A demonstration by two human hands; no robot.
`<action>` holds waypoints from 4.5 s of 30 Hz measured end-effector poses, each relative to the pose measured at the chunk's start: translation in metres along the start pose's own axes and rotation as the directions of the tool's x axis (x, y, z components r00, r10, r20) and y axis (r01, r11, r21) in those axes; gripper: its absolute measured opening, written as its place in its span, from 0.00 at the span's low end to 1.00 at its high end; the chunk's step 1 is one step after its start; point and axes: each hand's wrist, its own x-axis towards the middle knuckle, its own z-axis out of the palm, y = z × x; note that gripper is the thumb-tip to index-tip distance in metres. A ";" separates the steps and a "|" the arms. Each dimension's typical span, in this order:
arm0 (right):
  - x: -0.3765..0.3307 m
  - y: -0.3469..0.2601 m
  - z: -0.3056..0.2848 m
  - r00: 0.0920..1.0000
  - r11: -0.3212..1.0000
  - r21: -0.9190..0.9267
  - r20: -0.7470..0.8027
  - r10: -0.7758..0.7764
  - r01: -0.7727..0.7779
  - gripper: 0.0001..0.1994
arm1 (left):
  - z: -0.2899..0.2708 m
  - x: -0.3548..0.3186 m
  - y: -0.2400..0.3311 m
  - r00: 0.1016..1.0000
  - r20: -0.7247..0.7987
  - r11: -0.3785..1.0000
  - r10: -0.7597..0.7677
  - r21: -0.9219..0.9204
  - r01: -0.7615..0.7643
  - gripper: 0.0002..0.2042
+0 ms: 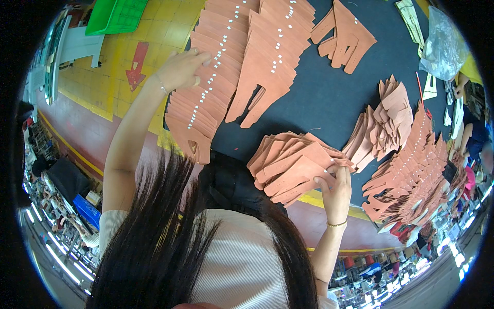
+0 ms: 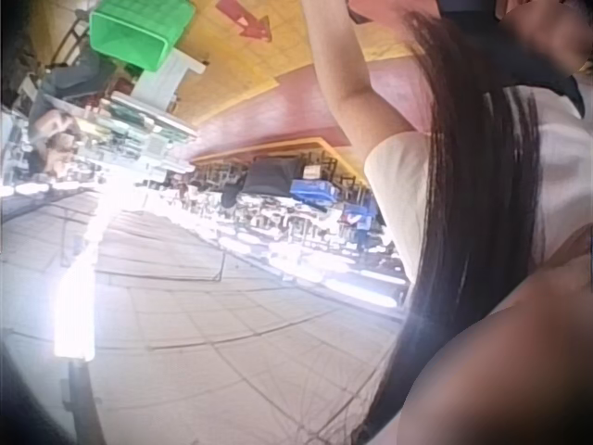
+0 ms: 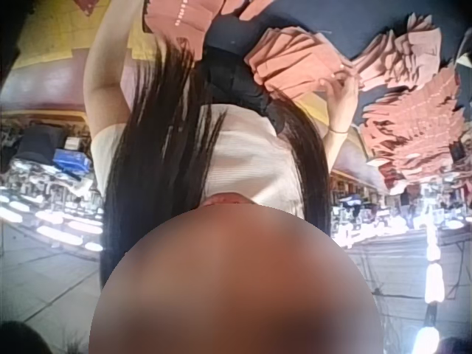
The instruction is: The person repeatedly picks up pink fabric pieces from a table, aligns them, and places them into a growing stack. The person handles the pieces one at a time, occasionally adjusting the stack to keep it neat. No tools are used, and the final destination of the stacked pieces is not shown.
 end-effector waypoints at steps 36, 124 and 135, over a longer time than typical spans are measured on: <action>-0.002 0.005 0.003 1.000 1.000 0.013 0.008 0.003 -0.003 0.18 | -0.007 0.029 0.013 0.985 -0.158 0.911 -0.074 0.392 0.131 0.62; -0.008 -0.001 0.007 0.993 0.993 0.076 -0.069 0.093 -0.087 0.19 | -0.059 0.170 -0.022 0.909 -0.417 0.981 -0.033 0.159 0.109 0.31; -0.008 -0.002 0.008 0.994 0.994 0.079 -0.073 0.085 -0.079 0.19 | -0.074 0.183 -0.021 0.937 -0.335 0.981 -0.097 0.128 0.148 0.32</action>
